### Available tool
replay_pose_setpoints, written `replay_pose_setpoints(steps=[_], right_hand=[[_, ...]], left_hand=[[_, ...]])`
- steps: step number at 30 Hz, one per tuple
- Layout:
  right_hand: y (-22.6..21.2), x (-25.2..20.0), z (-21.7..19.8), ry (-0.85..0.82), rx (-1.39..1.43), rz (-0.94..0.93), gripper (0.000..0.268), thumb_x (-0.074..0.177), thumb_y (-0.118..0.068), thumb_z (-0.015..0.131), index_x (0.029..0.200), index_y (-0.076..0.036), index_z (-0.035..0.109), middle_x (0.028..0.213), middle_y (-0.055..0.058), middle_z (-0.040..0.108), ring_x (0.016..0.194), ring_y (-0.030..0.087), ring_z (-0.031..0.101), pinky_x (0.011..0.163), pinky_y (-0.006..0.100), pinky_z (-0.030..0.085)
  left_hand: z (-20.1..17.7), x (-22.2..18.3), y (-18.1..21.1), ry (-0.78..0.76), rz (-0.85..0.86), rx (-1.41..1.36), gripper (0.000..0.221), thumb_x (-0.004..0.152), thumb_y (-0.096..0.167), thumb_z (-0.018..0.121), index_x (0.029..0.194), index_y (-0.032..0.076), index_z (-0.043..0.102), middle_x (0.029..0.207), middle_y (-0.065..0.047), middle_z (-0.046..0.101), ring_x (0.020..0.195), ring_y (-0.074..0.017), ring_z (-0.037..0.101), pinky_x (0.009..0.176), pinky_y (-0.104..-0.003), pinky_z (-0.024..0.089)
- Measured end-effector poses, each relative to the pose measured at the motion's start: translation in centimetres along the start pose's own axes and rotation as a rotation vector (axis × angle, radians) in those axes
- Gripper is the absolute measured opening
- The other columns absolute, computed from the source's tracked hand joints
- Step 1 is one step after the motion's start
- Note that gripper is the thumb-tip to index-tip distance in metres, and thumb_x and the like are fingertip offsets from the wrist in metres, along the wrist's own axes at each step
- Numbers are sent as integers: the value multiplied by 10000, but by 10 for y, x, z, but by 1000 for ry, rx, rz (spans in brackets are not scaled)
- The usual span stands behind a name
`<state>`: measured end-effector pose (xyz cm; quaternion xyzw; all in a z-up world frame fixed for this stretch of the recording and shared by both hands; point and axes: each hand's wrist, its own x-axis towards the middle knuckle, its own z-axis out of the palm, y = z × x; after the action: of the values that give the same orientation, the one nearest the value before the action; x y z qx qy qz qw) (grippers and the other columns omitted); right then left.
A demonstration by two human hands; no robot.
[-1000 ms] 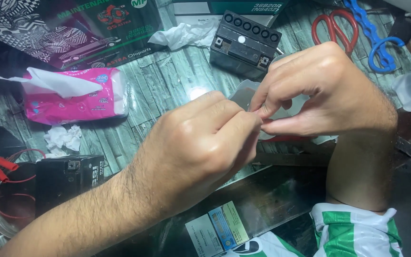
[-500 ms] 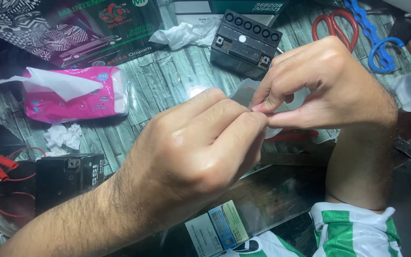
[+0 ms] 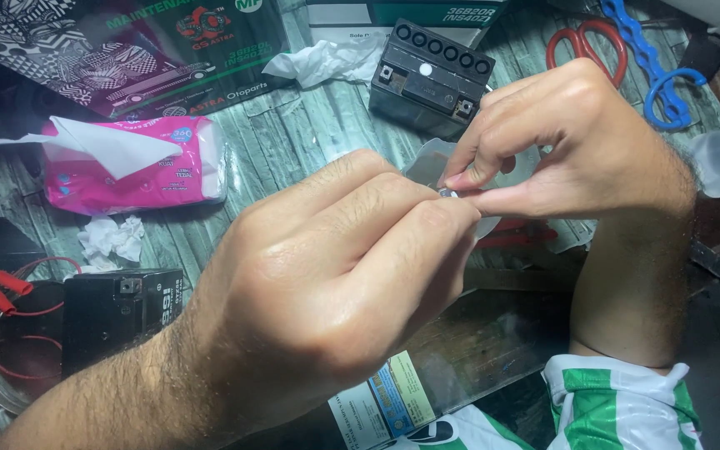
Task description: Refilling lead-acid battery cells with distilled water or electrolyte using a syringe.
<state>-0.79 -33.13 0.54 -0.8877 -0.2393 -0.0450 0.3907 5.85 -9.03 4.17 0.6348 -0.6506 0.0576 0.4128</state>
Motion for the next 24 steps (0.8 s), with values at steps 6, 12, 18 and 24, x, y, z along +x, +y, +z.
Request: replay_pose_setpoints(steps=[6,12,18,24], right_hand=[[0,0,1,-6,2,6,222,806,-104,845,698,-27,668,779,98,754,698,189,733,664,304,529],[-2,0,1,-7,1,-5,258,811,-151,828,683,-25,642,760,99,747,697,201,732,665,313,532],[-2,-1,2,-6,-5,-9,243,808,-152,838,701,-28,658,774,97,750,697,197,731,685,319,532],[-6,0,2,-2,-13,-45,251,819,-140,830,696,-28,642,766,90,746,679,206,713,638,307,528]], left_hand=[[0,-1,1,14,-3,-16,169,1099,-122,563,950,-78,627,889,-139,564,743,-293,478,713,-398,447],[0,-1,2,34,8,8,127,1108,-80,562,1039,-123,659,959,-171,613,780,-318,543,746,-414,497],[3,-1,3,42,15,12,139,1108,-68,556,1038,-132,658,957,-181,620,781,-326,557,737,-417,500],[-1,0,8,43,-14,-18,97,1090,-118,582,1026,-115,654,954,-167,601,775,-309,521,729,-398,481]])
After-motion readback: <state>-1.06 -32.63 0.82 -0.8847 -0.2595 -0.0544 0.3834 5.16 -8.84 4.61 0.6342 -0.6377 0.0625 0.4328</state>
